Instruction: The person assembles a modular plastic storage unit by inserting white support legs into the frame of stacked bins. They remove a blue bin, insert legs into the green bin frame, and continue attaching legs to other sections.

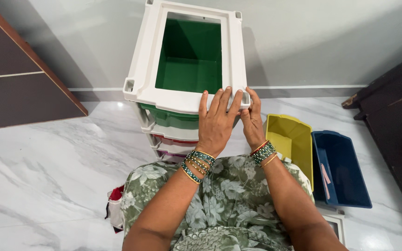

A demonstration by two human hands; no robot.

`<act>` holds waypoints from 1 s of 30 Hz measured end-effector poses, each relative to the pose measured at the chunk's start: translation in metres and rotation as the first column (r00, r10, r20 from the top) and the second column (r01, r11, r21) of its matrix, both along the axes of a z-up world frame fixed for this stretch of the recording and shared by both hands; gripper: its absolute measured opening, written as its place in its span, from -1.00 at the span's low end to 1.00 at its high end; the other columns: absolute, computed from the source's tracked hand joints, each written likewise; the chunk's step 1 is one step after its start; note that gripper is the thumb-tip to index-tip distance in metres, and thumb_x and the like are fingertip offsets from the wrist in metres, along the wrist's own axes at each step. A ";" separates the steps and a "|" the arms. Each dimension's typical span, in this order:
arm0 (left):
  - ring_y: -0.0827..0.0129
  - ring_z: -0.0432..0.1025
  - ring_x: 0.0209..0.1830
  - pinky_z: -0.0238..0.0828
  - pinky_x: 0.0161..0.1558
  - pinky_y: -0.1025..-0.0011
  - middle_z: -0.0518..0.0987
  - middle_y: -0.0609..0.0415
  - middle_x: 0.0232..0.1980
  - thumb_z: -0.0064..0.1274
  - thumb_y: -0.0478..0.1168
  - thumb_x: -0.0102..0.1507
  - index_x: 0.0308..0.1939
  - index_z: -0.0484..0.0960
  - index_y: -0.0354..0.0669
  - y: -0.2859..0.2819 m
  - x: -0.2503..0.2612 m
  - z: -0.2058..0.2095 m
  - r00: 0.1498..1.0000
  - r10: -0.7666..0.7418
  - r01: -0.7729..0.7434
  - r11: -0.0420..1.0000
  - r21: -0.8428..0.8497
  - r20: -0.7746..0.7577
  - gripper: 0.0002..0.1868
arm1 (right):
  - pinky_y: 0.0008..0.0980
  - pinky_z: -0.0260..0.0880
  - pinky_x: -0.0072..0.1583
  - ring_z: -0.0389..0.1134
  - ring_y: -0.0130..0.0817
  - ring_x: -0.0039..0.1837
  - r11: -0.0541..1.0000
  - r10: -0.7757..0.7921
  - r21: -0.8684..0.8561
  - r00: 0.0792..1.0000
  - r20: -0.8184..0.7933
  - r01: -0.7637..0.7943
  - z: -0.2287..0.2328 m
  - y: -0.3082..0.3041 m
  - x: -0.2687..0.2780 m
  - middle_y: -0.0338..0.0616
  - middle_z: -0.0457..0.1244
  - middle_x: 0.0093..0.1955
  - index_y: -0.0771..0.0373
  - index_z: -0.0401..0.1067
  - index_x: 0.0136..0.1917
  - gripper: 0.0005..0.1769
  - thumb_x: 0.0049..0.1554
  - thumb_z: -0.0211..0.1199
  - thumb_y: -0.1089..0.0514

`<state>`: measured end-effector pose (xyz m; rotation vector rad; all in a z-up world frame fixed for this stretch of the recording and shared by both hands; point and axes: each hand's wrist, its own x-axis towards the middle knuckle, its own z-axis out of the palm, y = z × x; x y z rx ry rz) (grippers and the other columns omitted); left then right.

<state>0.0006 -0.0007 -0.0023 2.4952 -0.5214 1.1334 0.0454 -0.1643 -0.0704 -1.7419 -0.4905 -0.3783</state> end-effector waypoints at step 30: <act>0.23 0.28 0.43 -0.06 0.45 0.00 0.44 0.04 0.39 0.08 -0.04 0.37 0.42 0.39 -0.02 0.008 0.000 0.013 0.994 -0.090 0.085 0.993 -0.079 -0.063 -0.46 | -0.26 0.32 0.34 0.29 -0.24 0.34 0.991 -0.119 -0.054 0.993 -0.001 0.119 0.027 0.019 -0.017 0.04 0.13 0.52 0.12 -0.15 0.67 -0.25 0.40 -0.22 -0.32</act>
